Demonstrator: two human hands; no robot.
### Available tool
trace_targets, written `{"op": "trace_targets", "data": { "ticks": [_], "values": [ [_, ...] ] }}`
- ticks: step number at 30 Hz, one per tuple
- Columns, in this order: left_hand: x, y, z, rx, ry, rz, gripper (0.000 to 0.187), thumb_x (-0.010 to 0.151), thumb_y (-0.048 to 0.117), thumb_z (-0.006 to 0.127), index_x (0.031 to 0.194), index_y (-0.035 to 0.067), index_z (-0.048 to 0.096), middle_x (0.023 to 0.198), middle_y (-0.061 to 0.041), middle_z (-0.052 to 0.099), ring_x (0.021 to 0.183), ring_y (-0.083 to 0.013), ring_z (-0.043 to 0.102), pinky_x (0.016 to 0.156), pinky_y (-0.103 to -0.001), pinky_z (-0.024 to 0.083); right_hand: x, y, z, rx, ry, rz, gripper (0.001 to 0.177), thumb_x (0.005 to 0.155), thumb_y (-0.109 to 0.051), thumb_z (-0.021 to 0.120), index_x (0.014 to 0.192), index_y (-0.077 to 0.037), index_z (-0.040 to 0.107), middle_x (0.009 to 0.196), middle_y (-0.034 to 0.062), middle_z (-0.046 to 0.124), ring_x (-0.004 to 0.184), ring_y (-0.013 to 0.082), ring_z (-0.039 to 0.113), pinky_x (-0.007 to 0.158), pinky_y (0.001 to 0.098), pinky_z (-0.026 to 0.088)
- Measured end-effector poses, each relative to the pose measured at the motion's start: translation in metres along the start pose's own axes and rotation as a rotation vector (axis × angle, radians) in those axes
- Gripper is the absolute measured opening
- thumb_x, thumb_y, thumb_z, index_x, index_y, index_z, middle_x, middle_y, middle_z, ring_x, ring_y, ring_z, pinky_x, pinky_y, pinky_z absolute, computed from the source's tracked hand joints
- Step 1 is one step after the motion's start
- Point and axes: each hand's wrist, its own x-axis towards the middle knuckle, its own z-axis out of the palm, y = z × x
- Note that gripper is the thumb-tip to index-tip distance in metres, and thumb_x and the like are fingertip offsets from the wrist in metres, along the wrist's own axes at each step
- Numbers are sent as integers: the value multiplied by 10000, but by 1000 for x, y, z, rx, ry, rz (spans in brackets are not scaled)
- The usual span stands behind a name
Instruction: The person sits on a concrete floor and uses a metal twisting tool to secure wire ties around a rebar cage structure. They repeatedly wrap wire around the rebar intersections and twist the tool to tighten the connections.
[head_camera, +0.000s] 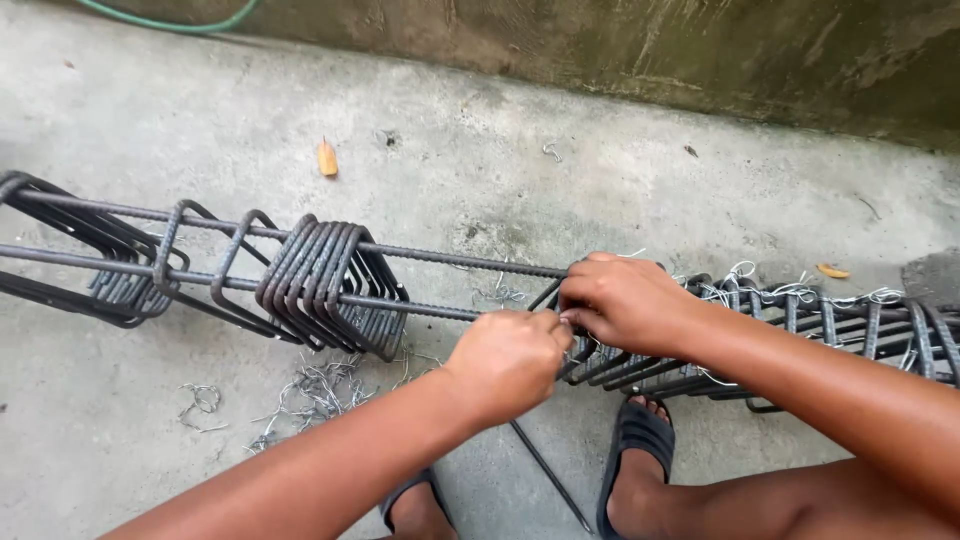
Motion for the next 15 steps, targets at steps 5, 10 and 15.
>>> {"op": "trace_targets", "data": {
  "ticks": [5, 10, 15],
  "values": [
    [12, -1, 7, 88, -30, 125, 130, 792, 102, 554, 775, 122, 681, 744, -86, 684, 586, -253, 705, 481, -408, 531, 32, -5, -25, 155, -168, 58, 198, 868, -269, 718, 1006, -128, 733, 943, 107, 749, 1022, 345, 707, 863, 518, 589],
    [10, 5, 2, -23, -101, 90, 98, 791, 114, 569, 751, 136, 656, 726, -58, 659, 576, -244, 702, 471, -372, 529, 39, -9, -20, 214, -399, 187, 165, 826, -368, 745, 902, -230, 793, 891, 27, 799, 987, 317, 754, 854, 494, 594],
    [26, -22, -20, -358, -266, -282, 209, 913, 241, 644, 1021, 70, 697, 957, -138, 715, 850, -410, 733, 678, -548, 591, 45, -6, -63, 313, -341, 256, 295, 890, -305, 669, 1073, -88, 752, 1021, 180, 789, 1075, 425, 705, 946, 566, 532]
  ]
}}
